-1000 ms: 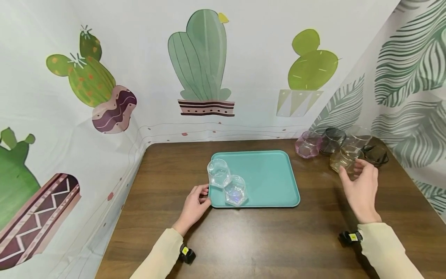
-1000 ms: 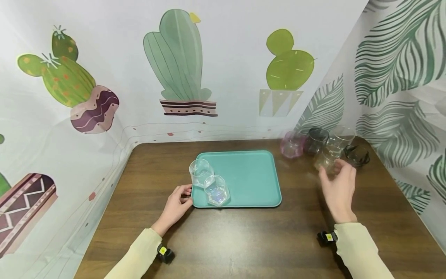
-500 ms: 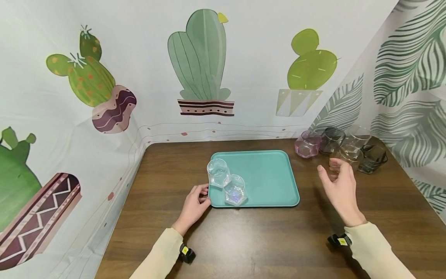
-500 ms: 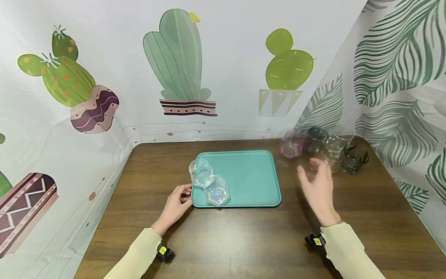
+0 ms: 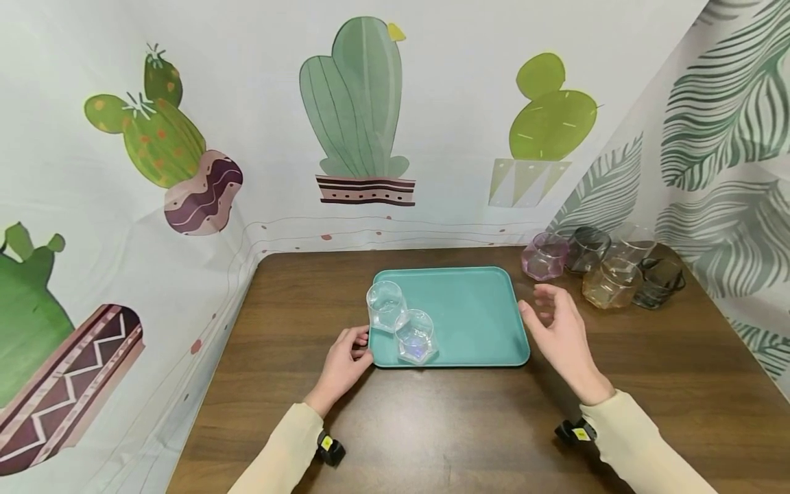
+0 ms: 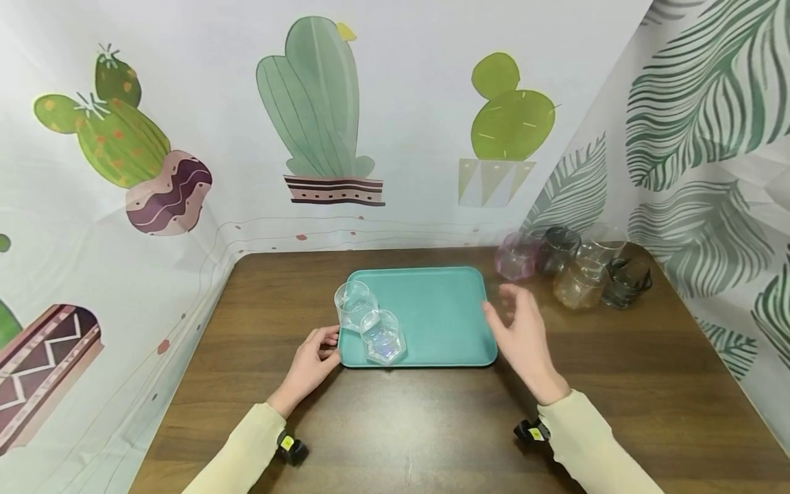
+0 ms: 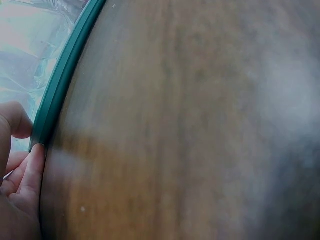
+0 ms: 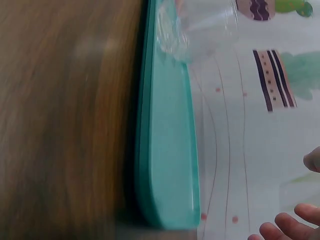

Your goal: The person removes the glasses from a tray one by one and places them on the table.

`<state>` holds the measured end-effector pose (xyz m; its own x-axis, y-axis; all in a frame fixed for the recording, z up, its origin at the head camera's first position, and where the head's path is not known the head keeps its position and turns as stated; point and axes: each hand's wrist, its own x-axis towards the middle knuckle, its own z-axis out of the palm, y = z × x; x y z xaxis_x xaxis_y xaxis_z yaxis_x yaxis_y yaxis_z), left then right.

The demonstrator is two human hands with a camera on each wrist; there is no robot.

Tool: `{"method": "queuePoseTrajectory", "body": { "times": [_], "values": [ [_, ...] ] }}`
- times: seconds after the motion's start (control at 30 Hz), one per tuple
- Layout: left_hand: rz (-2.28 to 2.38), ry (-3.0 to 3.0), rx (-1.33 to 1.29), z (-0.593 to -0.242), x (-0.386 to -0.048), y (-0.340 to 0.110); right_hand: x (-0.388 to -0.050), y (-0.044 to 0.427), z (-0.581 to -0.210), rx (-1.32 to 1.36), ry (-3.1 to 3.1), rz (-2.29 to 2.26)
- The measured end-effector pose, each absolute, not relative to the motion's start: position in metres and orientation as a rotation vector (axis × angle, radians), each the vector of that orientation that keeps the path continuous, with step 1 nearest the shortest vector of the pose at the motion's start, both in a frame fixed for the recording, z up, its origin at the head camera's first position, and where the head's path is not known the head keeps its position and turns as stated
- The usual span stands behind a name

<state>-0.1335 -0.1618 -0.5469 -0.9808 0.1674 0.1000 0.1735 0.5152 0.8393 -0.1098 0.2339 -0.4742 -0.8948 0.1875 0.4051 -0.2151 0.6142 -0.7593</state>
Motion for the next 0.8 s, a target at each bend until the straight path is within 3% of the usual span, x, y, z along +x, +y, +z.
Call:
{"method": "queuePoseTrajectory", "body": {
  "times": [0.8],
  "values": [
    [-1.511,-2.703,-0.323,-0.547,-0.134,-0.161,-0.12,0.154,-0.486,0.422,-2.563,1.362]
  ]
}}
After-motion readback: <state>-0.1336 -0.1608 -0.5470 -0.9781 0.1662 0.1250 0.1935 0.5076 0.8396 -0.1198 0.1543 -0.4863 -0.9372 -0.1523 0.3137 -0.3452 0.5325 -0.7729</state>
